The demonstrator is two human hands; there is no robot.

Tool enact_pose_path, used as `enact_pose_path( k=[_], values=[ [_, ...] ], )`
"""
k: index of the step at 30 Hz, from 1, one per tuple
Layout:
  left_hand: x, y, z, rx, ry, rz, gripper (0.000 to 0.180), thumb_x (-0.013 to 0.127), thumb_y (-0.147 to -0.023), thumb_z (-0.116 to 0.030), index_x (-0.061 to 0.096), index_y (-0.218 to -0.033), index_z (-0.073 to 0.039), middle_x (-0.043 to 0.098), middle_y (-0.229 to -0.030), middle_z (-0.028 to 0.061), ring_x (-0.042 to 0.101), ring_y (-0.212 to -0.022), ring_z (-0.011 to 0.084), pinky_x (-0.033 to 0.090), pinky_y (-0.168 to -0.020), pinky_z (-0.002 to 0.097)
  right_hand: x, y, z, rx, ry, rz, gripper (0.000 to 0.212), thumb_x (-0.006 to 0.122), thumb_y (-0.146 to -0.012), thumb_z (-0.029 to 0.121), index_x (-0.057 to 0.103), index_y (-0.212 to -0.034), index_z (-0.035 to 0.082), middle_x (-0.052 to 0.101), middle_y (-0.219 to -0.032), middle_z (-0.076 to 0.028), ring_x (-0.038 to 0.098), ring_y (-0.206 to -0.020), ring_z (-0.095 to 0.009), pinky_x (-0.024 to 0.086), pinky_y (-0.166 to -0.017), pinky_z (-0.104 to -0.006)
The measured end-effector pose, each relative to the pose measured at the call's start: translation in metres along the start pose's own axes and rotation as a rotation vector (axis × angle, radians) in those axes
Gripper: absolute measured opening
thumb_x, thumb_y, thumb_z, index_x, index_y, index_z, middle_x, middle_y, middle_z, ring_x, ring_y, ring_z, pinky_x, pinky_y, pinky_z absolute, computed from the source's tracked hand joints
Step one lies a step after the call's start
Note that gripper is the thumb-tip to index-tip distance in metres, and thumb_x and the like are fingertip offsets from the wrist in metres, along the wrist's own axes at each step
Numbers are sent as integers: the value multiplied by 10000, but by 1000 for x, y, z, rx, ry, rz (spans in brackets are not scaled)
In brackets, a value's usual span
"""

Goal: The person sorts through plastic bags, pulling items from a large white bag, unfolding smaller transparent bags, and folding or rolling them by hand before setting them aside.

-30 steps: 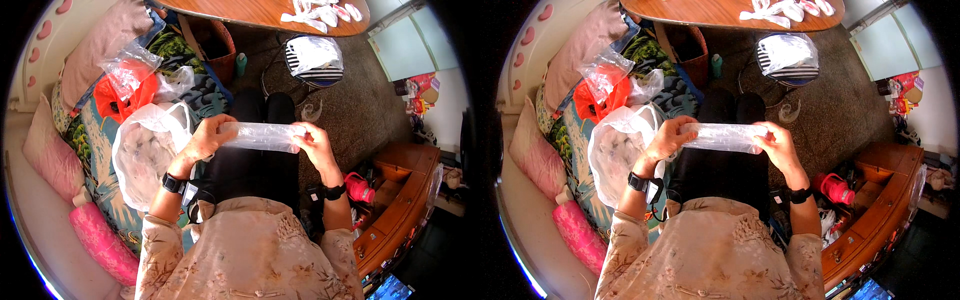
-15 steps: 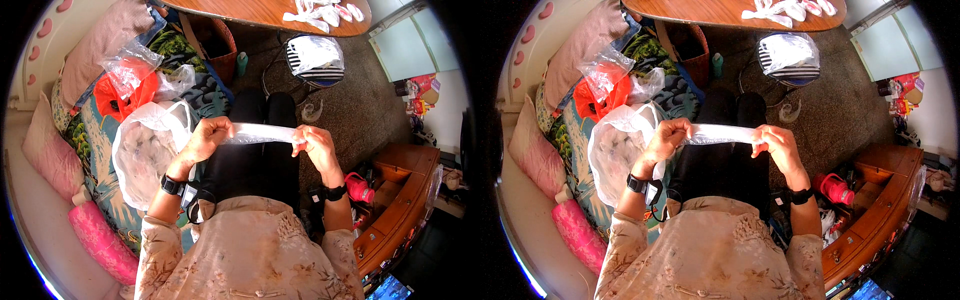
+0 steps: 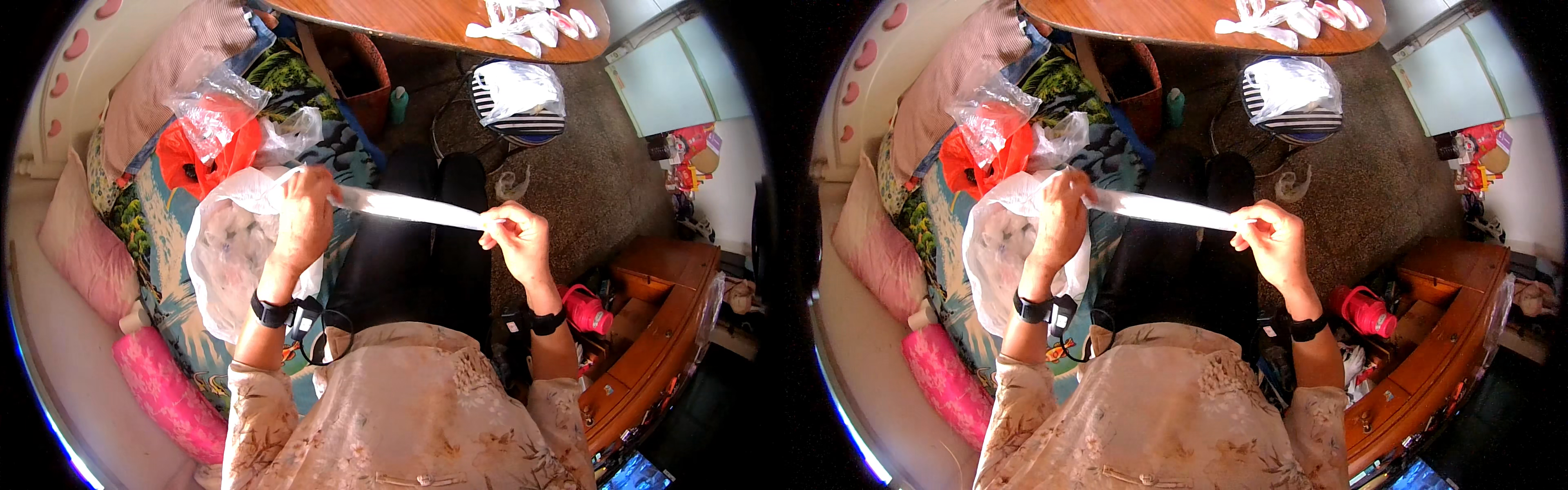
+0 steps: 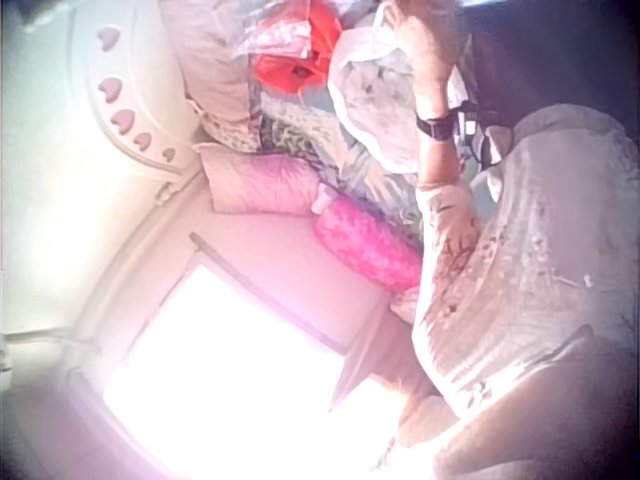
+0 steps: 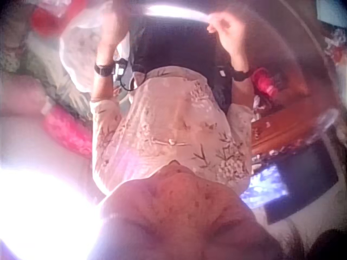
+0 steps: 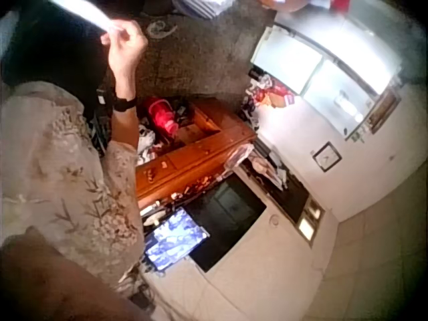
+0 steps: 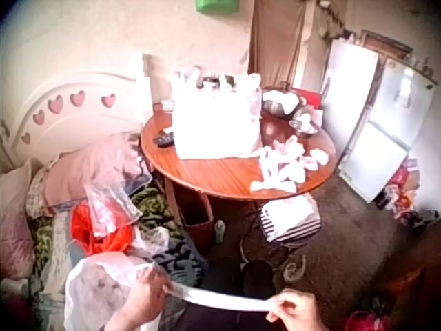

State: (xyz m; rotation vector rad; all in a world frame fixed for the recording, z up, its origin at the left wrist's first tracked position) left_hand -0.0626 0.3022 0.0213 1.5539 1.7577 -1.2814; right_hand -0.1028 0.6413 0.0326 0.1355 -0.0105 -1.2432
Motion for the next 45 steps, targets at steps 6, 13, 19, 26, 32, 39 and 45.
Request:
enact_pose_path(
  k=[6, 13, 19, 26, 32, 39, 45],
  values=[
    [21, -28, -114, 115, 421, 430, 295, 666, -888, -124, 604, -1168, -54, 623, -1060, 205, 584, -1038, 382, 464, -847, 471, 29, 12, 13, -4, 79, 107, 78, 607, -914, -85, 674, -938, -52, 653, -886, -90, 697, -721, -142, 573, -607, -239],
    [31, -1, -87, 22, 630, 668, 234, 578, -990, -236, 597, -884, -29, 574, -666, 176, 572, -633, 388, 429, -558, 453, 11, 26, 12, 68, 275, 251, 65, 652, -858, -94, 664, -877, -32, 660, -884, -103, 697, -779, -183, 559, -674, -282],
    [29, 9, -94, 191, 403, 510, 211, 616, -950, -227, 586, -839, -50, 596, -669, 174, 604, -638, 389, 445, -525, 466, 56, 21, 38, -168, 750, 492, 551, 744, -827, 143, 477, -1290, 8, 625, -1126, -209, 603, -1075, -392, 471, -909, -462],
    [7, 4, -80, 123, 629, 644, 223, 596, -980, -194, 570, -841, -22, 569, -718, 191, 582, -680, 401, 427, -561, 447, 57, 37, 10, 53, 258, 541, 231, 497, -1040, 178, 551, -912, -7, 624, -749, -99, 621, -671, -189, 473, -609, -307],
    [11, 5, -73, 44, 711, 499, 230, 565, -1008, -167, 557, -844, -7, 468, -685, 159, 436, -600, 358, 406, -561, 399, 50, 35, 24, 268, -318, 384, 341, 421, -1086, 297, 484, -832, 78, 402, -672, 40, 361, -578, -39, 307, -512, -200],
    [31, 10, -115, 214, 341, 121, 192, 717, -822, -95, 609, -954, -7, 560, -696, 100, 603, -603, 265, 481, -511, 370, 65, 13, 13, 34, -335, -50, 247, 542, -1034, 176, 664, -929, -11, 741, -956, -151, 436, -521, -5, 364, -435, -178],
    [19, -4, -111, 267, 379, 260, 92, 708, -802, -47, 638, -863, -48, 593, -851, 89, 634, -794, 250, 526, -649, 359, 64, 26, -9, -182, 241, -6, 88, 630, -964, 38, 677, -965, -36, 706, -809, -90, 659, -737, -117, 514, -646, -252]
  ],
)
Point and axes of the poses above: each hand's wrist, its own y-axis away from the middle knuckle, its own x-axis out of the palm, z = x × y, the point moved 1 cm from there along -y, towards the middle knuckle
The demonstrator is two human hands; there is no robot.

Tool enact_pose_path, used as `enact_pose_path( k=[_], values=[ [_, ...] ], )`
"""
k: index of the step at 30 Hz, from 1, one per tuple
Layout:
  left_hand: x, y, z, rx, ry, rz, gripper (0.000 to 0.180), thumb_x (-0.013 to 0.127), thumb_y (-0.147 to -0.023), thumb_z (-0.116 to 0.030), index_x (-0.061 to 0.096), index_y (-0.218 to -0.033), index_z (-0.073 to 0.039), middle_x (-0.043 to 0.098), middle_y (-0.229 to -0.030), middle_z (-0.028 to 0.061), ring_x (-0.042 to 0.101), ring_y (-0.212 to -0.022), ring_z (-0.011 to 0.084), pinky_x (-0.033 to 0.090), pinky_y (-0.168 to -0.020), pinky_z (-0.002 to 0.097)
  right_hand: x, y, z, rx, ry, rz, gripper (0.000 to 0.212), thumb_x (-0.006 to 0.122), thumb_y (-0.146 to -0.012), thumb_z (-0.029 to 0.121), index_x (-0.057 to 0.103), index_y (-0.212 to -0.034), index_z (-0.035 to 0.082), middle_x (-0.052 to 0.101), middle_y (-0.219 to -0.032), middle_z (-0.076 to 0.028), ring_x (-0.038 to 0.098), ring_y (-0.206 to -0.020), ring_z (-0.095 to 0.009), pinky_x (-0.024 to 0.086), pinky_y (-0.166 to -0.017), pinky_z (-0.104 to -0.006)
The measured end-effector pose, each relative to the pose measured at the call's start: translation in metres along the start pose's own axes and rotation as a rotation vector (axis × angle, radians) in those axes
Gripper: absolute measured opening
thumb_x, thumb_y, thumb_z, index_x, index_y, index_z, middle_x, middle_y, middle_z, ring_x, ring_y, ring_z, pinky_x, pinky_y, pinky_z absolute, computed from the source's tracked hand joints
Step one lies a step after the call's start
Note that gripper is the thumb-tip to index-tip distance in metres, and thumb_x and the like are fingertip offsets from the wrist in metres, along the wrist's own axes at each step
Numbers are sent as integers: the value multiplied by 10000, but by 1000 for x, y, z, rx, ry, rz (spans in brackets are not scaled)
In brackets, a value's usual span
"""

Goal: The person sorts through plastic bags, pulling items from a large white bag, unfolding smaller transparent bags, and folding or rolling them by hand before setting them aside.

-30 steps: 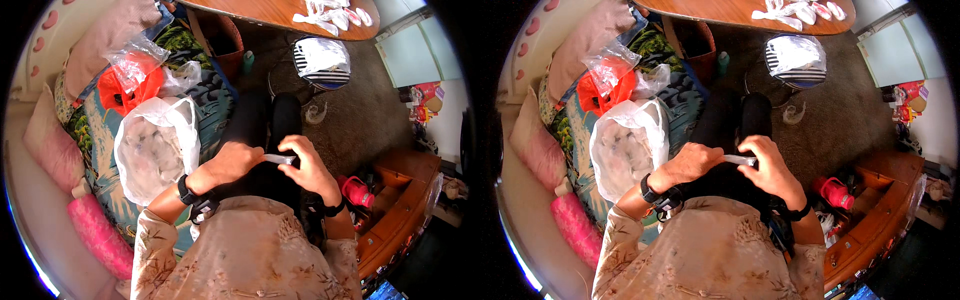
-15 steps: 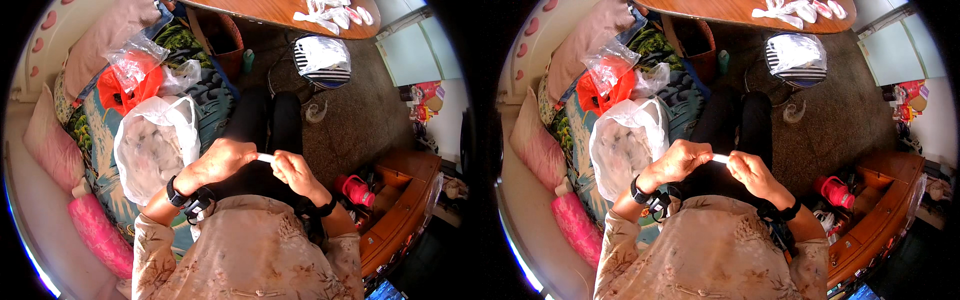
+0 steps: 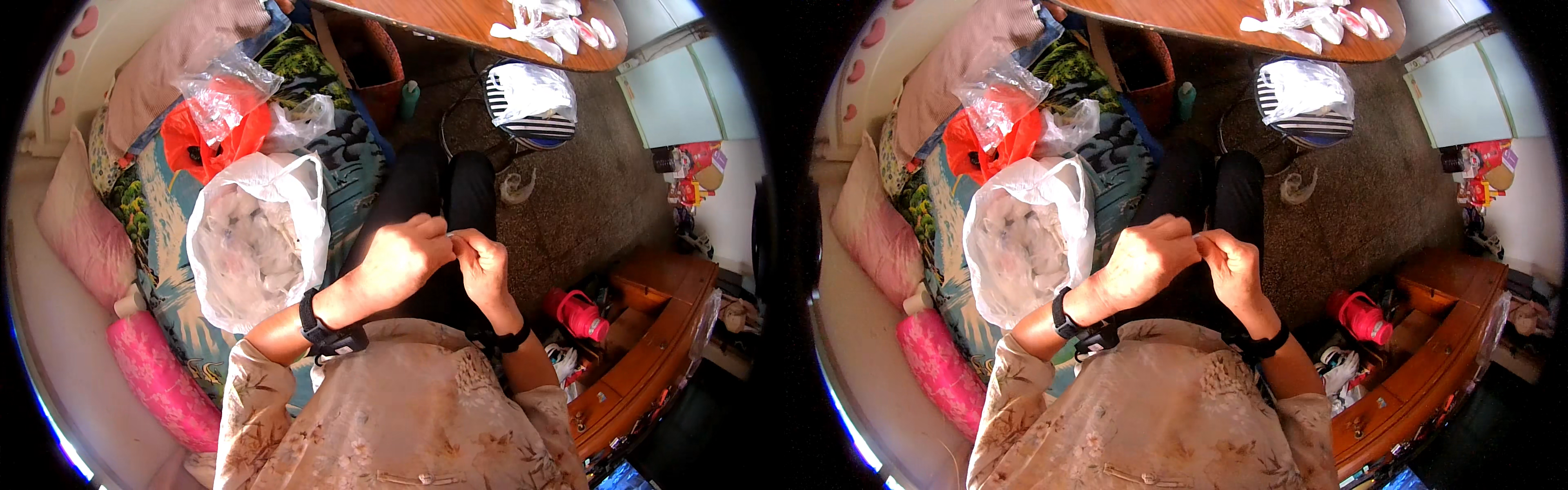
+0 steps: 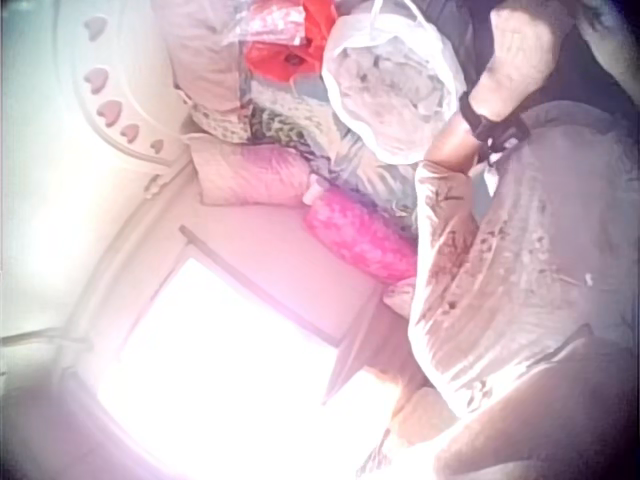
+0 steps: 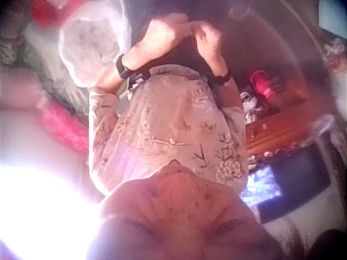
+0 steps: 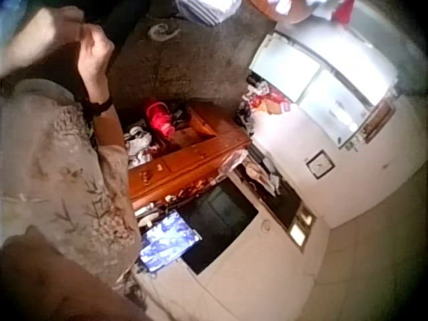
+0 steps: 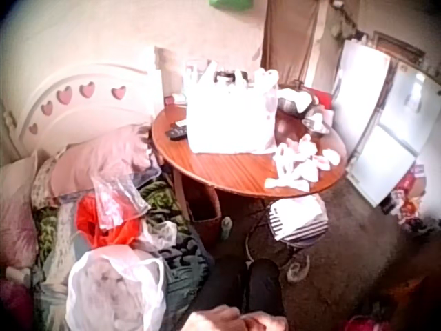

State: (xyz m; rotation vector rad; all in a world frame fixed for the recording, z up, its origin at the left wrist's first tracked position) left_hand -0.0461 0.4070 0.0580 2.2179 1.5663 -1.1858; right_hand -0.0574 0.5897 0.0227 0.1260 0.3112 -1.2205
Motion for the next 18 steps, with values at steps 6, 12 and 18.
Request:
enact_pose_path(
  k=[6, 12, 18],
  values=[
    [6, 2, 8, -127, 524, -83, 78, 695, -847, -1, 618, -861, -1, 565, -1116, 167, 623, -979, 290, 510, -845, 349, -9, 15, 3, 409, -465, 295, 179, 495, -1035, 110, 624, -1000, -8, 674, -779, -66, 495, -494, -40, 391, -439, -188],
    [24, 10, 16, -435, 873, -85, 135, 689, -925, -71, 585, -892, 10, 561, -1101, 117, 606, -929, 156, 498, -826, 294, -7, 6, 12, 407, -503, 266, 177, 510, -1032, 151, 600, -1010, 0, 636, -750, -66, 519, -508, -58, 425, -434, -195],
    [36, 9, 16, -533, 968, -165, 139, 658, -953, -60, 541, -903, -3, 558, -1016, 61, 562, -860, 99, 483, -746, 257, -9, 3, 3, 430, -628, 245, 168, 509, -1039, 172, 550, -1012, 11, 622, -791, -73, 525, -526, -79, 475, -467, -228]
  ],
)
Point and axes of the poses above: each hand's wrist, its own y-axis away from the middle knuckle, its own x-axis out of the palm, z = x × y, the point moved 1 cm from there along -y, towards the middle knuckle
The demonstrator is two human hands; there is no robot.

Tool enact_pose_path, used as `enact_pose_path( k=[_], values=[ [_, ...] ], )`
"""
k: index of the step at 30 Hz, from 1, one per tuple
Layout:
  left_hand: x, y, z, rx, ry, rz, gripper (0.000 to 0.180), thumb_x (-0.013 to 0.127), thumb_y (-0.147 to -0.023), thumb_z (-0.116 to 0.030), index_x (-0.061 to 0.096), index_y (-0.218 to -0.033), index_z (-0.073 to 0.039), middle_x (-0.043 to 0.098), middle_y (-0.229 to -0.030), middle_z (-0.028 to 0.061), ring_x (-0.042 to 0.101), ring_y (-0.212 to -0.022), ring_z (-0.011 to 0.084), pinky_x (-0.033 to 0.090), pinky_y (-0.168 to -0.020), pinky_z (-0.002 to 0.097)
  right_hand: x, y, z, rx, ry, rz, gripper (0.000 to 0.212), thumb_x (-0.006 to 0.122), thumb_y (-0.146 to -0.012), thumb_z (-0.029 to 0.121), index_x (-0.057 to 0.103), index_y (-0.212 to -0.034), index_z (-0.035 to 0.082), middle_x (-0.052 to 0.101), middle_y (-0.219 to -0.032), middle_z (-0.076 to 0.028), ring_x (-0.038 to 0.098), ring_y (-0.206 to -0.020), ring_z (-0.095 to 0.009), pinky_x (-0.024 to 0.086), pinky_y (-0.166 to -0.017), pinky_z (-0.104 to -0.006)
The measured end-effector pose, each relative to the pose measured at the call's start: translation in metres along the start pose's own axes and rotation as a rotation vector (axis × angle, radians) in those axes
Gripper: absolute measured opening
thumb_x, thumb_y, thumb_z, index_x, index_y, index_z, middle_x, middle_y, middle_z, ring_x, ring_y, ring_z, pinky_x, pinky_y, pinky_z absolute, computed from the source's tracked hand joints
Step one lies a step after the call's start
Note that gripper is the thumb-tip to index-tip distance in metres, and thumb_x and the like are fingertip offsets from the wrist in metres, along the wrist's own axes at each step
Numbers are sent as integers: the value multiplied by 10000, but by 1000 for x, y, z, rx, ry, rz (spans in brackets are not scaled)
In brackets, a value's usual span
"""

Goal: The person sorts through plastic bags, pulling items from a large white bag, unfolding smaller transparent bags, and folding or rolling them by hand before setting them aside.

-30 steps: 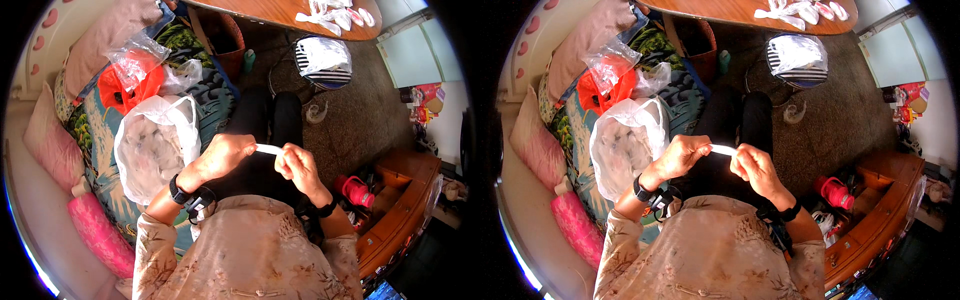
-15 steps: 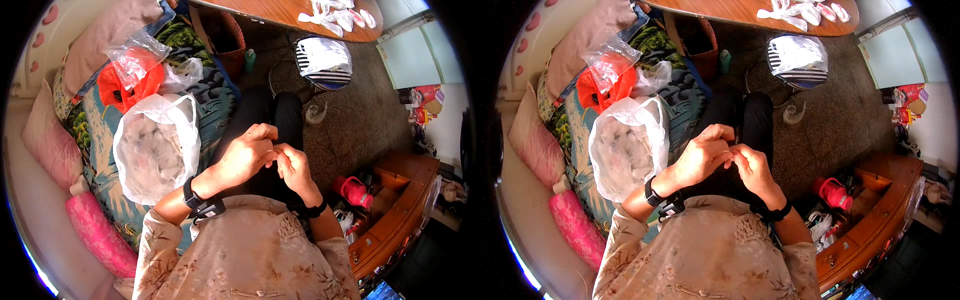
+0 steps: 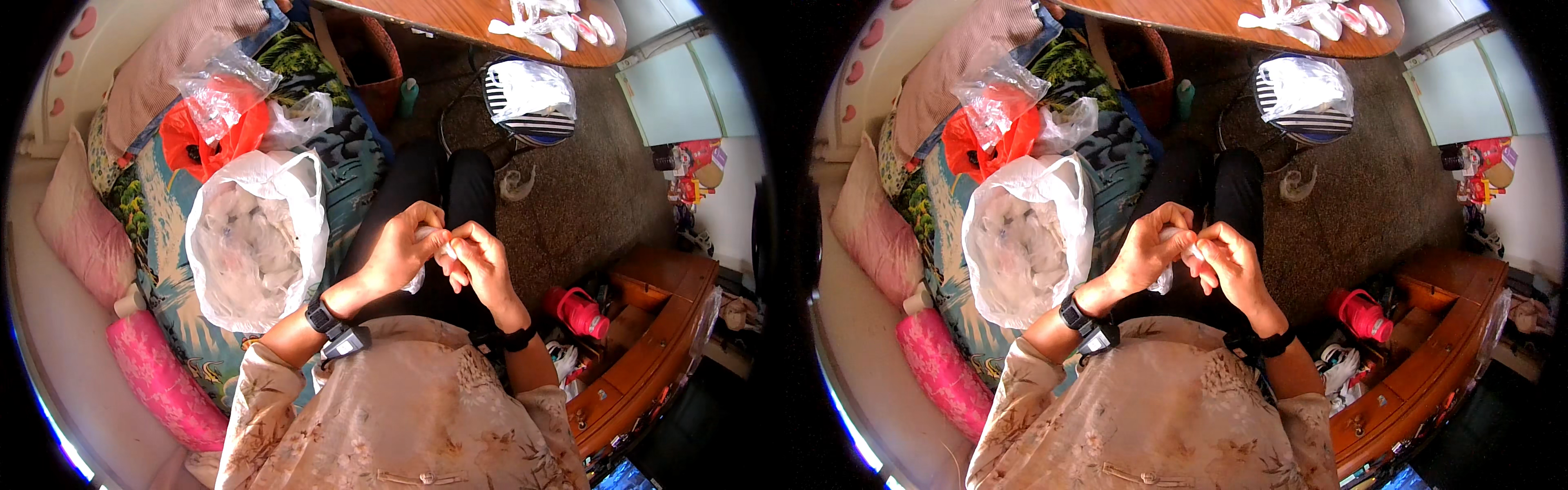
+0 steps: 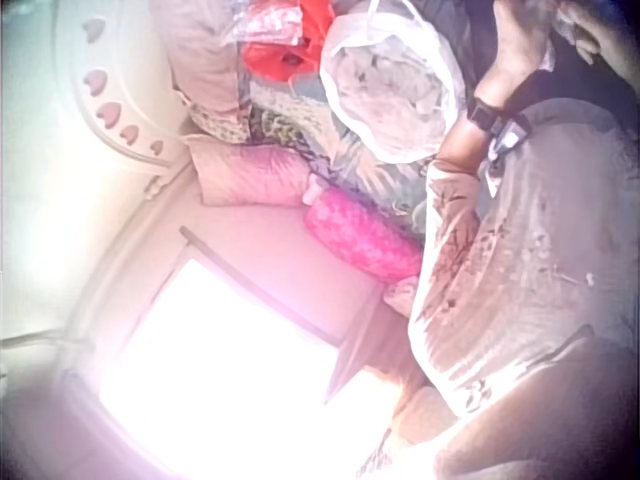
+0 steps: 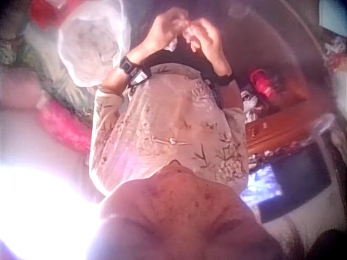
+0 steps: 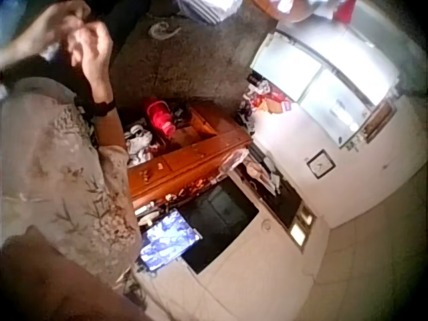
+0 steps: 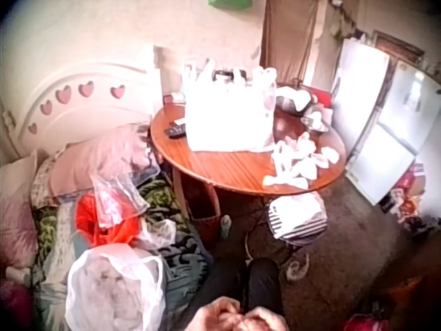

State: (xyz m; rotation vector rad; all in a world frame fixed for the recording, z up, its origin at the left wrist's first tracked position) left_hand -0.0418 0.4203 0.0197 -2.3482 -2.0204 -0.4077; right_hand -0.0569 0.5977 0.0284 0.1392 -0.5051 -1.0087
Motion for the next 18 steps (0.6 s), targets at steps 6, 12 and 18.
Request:
enact_pose_path(
  k=[6, 12, 18],
  values=[
    [0, -3, 2, -11, 87, -93, 118, 636, -955, -23, 528, -910, -6, 555, -950, 43, 549, -697, 62, 449, -579, 205, 1, -1, 7, -16, -67, 3, 142, 505, -1032, 151, 546, -1020, 15, 620, -839, -72, 553, -591, -87, 526, -531, -255],
    [-5, -7, 2, -43, 191, -52, 113, 644, -945, -13, 537, -911, -6, 559, -924, 43, 573, -682, 77, 458, -541, 204, 7, 2, 16, -98, 183, -7, 132, 600, -929, -41, 553, -1042, 9, 647, -933, -89, 631, -746, -98, 565, -617, -251],
    [-10, -10, -3, -183, 250, -3, 134, 665, -928, -24, 543, -981, -6, 593, -942, 57, 628, -738, 108, 520, -579, 224, 14, 0, 25, -366, 617, -64, 203, 607, -889, -106, 601, -1074, -24, 660, -953, -110, 689, -811, -147, 577, -683, -259]
  ],
)
Point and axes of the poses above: each hand's wrist, its own y-axis away from the middle knuckle, its own x-axis out of the palm, z = x × y, the point moved 1 cm from there along -y, towards the middle knuckle
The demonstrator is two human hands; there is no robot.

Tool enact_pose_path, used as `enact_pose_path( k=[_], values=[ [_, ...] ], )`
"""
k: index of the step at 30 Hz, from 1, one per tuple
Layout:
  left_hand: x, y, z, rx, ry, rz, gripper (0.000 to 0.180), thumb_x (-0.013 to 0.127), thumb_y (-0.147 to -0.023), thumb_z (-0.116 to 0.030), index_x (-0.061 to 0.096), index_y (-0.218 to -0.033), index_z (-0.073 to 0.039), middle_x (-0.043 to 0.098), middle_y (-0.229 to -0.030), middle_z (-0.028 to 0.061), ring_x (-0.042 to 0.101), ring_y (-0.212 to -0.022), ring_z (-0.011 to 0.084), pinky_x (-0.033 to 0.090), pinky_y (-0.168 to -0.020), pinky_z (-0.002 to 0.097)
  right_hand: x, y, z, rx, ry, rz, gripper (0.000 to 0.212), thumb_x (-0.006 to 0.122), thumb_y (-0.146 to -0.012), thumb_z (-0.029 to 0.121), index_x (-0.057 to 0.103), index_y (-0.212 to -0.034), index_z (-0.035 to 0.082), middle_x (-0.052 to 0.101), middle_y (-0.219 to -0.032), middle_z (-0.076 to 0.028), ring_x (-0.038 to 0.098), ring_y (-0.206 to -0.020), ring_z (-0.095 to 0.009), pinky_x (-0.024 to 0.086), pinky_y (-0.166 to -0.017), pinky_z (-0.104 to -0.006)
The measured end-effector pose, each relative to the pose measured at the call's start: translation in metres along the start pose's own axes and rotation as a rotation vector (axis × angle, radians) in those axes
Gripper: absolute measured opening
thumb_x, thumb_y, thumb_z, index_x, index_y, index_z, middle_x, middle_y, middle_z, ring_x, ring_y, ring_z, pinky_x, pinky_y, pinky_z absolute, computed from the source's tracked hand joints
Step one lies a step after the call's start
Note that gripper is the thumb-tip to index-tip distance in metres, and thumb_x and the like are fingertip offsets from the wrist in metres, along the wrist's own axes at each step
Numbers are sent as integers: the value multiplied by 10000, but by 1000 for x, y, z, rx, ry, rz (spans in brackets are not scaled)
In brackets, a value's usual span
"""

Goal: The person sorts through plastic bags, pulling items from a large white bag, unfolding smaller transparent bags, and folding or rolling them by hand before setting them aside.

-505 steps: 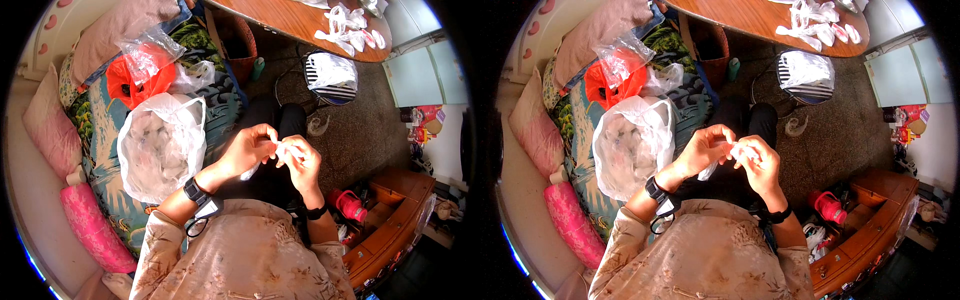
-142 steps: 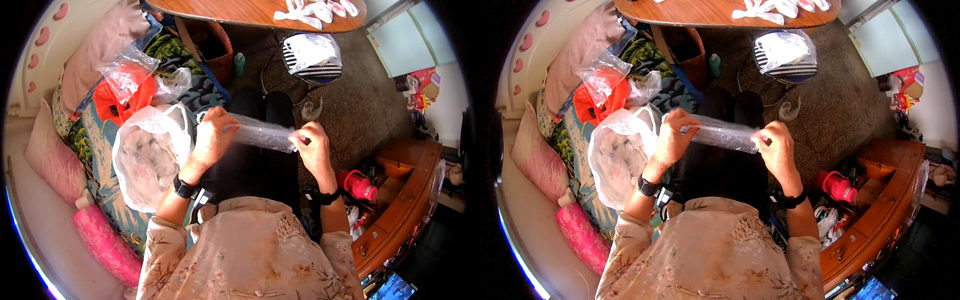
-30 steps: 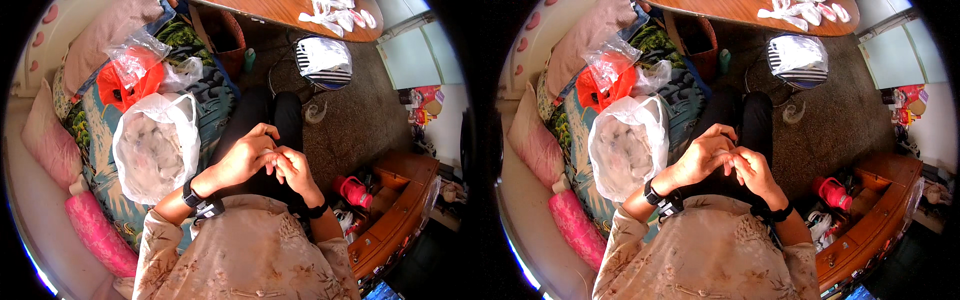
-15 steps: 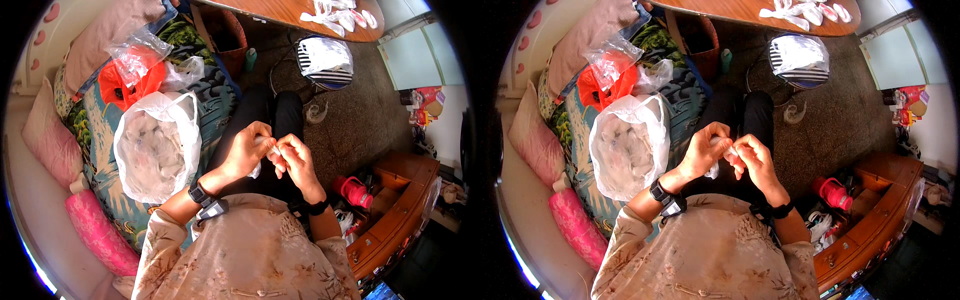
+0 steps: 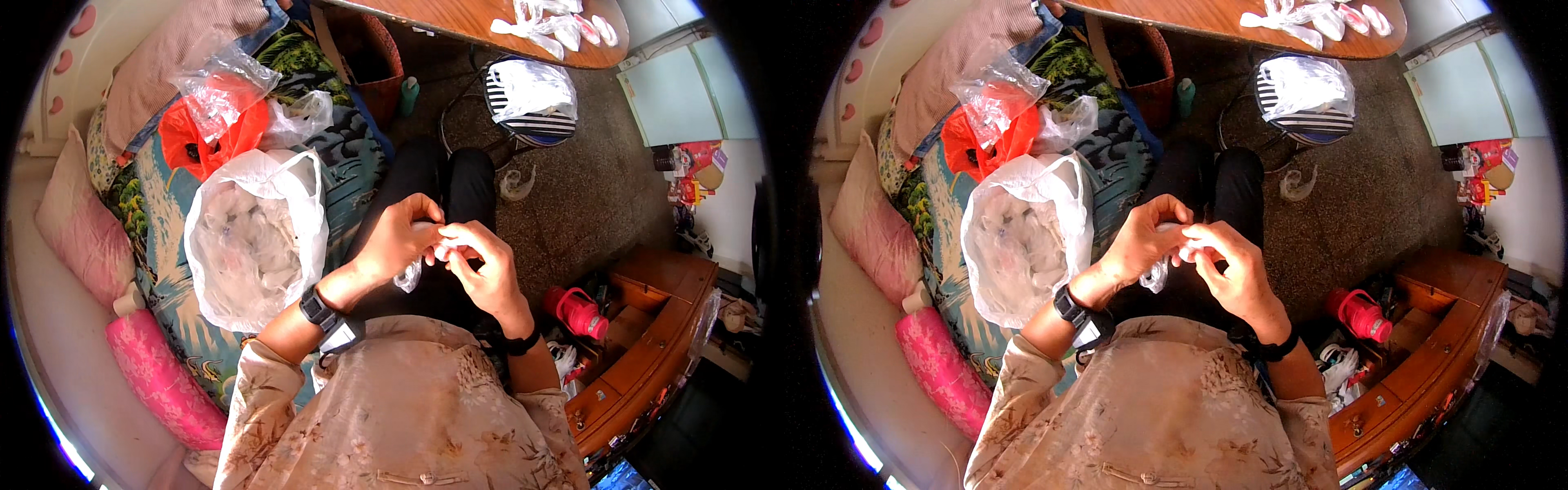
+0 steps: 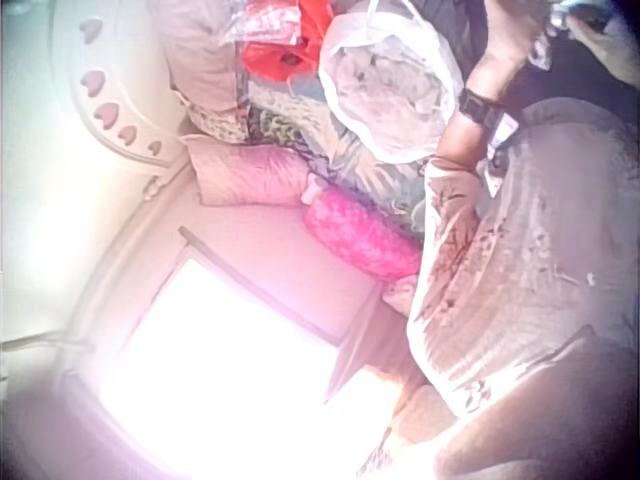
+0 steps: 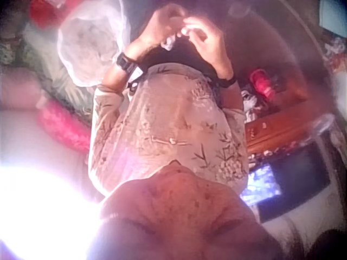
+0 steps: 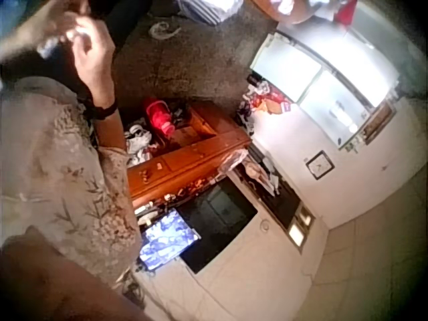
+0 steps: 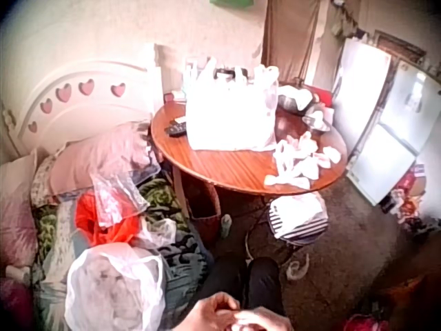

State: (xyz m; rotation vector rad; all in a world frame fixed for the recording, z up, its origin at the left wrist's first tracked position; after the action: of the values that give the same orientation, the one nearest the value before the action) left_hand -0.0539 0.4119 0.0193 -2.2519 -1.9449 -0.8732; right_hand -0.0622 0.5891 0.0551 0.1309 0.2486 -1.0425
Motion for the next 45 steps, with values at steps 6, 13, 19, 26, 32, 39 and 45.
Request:
enact_pose_path(
  k=[6, 13, 19, 26, 32, 39, 45],
  values=[
    [-14, -5, -10, -165, -18, 116, 165, 694, -897, -39, 575, -1007, -13, 636, -995, 52, 658, -790, 131, 544, -634, 240, 3, -1, -4, -227, 238, -93, 169, 629, -865, -100, 664, -1011, -21, 663, -921, -126, 698, -773, -202, 563, -664, -302],
    [9, 26, -64, 780, -1204, -309, 330, 776, -689, 31, 628, -970, -57, 638, -961, 108, 633, -891, 299, 497, -795, 406, 1, -2, -22, -106, 232, -384, 140, 676, -845, -94, 658, -962, -18, 680, -895, -112, 690, -773, -203, 547, -656, -289],
    [27, 16, -27, 393, -778, -188, 226, 753, -803, -38, 647, -1000, -6, 659, -849, 100, 653, -678, 175, 528, -611, 283, 13, -11, -12, -145, 231, -430, 144, 663, -852, -109, 655, -977, -39, 683, -915, -133, 686, -785, -217, 549, -702, -302],
    [28, 5, -9, 496, -653, -273, 164, 712, -814, 4, 620, -950, -7, 650, -825, 93, 642, -675, 169, 521, -612, 274, 17, -13, -16, -161, 190, -470, 130, 665, -863, -98, 659, -974, -30, 680, -939, -126, 680, -839, -230, 542, -744, -313],
    [25, 5, -6, 486, -753, -307, 159, 685, -816, 16, 593, -940, -19, 613, -786, 106, 619, -633, 201, 506, -586, 303, 19, -14, -18, -163, 102, -455, 118, 668, -875, -79, 670, -980, -26, 683, -946, -101, 666, -848, -167, 528, -752, -270],
    [16, 8, -5, 488, -755, -319, 165, 647, -827, 61, 572, -949, -20, 600, -779, 119, 620, -652, 245, 502, -606, 319, 9, -10, -27, 338, -823, -210, 131, 627, -953, 18, 577, -1049, 92, 684, -974, -90, 526, -650, -29, 388, -540, -177],
    [13, 12, -25, 606, -750, -190, 182, 604, -831, 111, 574, -956, -18, 602, -853, 117, 628, -728, 228, 504, -649, 306, 0, -11, -22, 393, -1192, 33, 126, 605, -987, 99, 564, -1105, 79, 654, -973, -83, 519, -635, -69, 402, -540, -207]
  ],
)
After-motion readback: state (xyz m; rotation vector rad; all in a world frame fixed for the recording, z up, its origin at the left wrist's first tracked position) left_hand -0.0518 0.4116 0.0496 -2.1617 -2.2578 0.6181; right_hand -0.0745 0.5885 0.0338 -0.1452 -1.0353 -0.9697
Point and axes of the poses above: each hand's wrist, its own y-axis away from the middle knuckle, its own x-axis out of the palm, z = x × y, the point moved 1 cm from there along -y, towards the middle knuckle
